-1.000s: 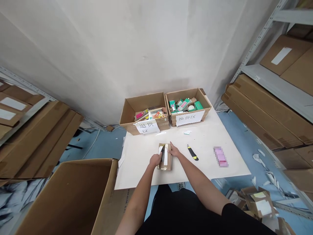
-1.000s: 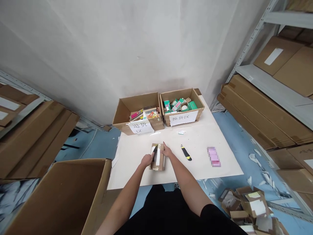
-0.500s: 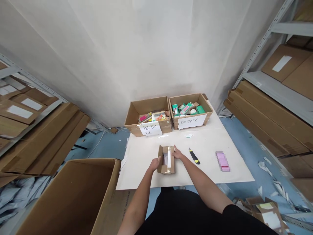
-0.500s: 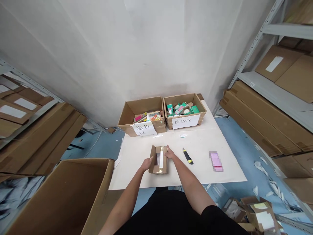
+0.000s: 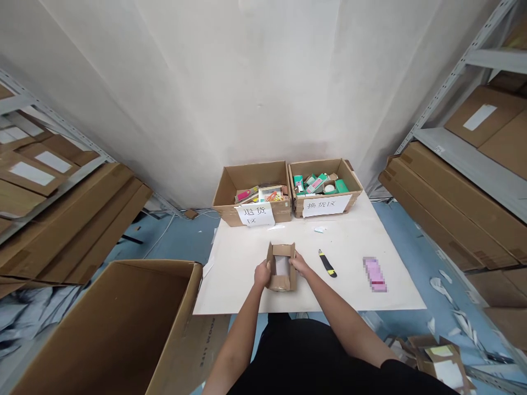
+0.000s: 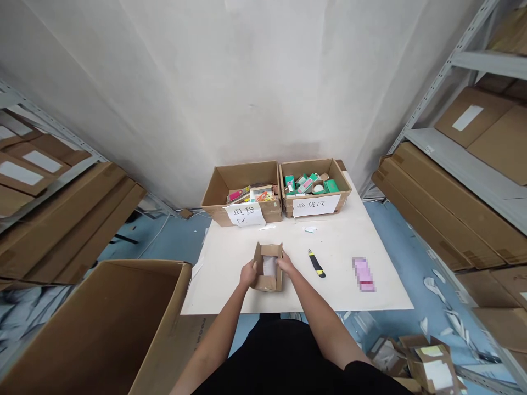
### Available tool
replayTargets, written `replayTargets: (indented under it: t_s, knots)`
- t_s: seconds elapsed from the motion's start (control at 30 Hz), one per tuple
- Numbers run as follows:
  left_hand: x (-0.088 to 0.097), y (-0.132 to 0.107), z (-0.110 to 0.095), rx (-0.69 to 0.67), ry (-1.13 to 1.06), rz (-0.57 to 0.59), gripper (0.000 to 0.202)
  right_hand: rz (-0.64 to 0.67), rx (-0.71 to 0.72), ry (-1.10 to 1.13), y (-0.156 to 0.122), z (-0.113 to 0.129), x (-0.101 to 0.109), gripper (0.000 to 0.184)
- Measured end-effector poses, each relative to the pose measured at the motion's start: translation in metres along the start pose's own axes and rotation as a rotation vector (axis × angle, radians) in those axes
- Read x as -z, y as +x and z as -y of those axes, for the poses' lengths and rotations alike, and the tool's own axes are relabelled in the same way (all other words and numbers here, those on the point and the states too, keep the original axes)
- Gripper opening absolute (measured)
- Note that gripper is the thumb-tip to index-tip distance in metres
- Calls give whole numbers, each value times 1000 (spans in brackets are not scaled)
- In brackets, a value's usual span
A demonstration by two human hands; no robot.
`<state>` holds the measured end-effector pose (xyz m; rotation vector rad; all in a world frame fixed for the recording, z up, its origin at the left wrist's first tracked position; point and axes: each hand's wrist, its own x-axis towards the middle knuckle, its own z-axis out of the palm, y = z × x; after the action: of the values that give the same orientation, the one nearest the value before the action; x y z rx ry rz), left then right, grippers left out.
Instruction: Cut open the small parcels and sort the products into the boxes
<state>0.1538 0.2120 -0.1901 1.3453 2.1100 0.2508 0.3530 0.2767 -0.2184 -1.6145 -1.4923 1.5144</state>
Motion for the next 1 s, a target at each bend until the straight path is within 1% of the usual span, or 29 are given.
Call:
replayTargets:
  t_s: [0.03,0.1,0.17,0.2,0.23,0.27,0.3,0.37,0.43,0.5,0.57,0.6,0.67,0.73,0.83,0.87,0.97,1.0]
  knots:
    - [0,0,4,10,-25,-6,43,17,0,17,-4,-5,5,79]
    - [-1,-2,12,85,-79,-44,51,18,4,14,-13,-17,13,80]
    - [-4,-4,14,160,-87,-151,58,-68,21,-74,-22,-30,17,84]
    - [-5,-5,12,158,-57,-218,55,-123,36,-151,-25,-35,17,85]
    - [-7,-6,8,110,-3,-265,48,-172,62,-242,-28,-38,17,83]
    - [-8,-6,3,29,66,-273,40,-203,104,-340,-30,-40,17,77]
    - [-9,-7,-2,-61,136,-239,34,-210,158,-436,-32,-40,16,68]
    - [-10,-7,-13,-199,239,-96,28,-163,272,-601,-32,-36,14,50]
    - [-12,-9,-20,-260,283,35,24,-96,335,-713,-30,-26,11,45]
    - [-12,-12,-19,-292,276,97,19,-53,333,-784,-27,-15,9,46]
    - [-12,-15,-14,-326,221,157,16,-20,272,-843,-23,-5,8,49]
    - [-12,-17,-11,-325,169,178,18,-2,232,-872,-21,-2,7,51]
    - [-11,-21,-4,-302,53,221,29,21,162,-921,-19,2,6,54]
    - [-10,-24,2,-291,-24,264,33,24,128,-948,-19,1,4,59]
    - [-13,-29,10,-351,-38,320,21,-9,123,-947,-21,-4,2,74]
    - [-15,-31,12,-373,-25,329,24,-23,129,-942,-21,-4,2,80]
    - [-24,-35,15,-410,39,317,45,-45,176,-935,-13,1,2,90]
    - [-27,-37,15,-414,64,304,46,-44,193,-937,-7,6,2,92]
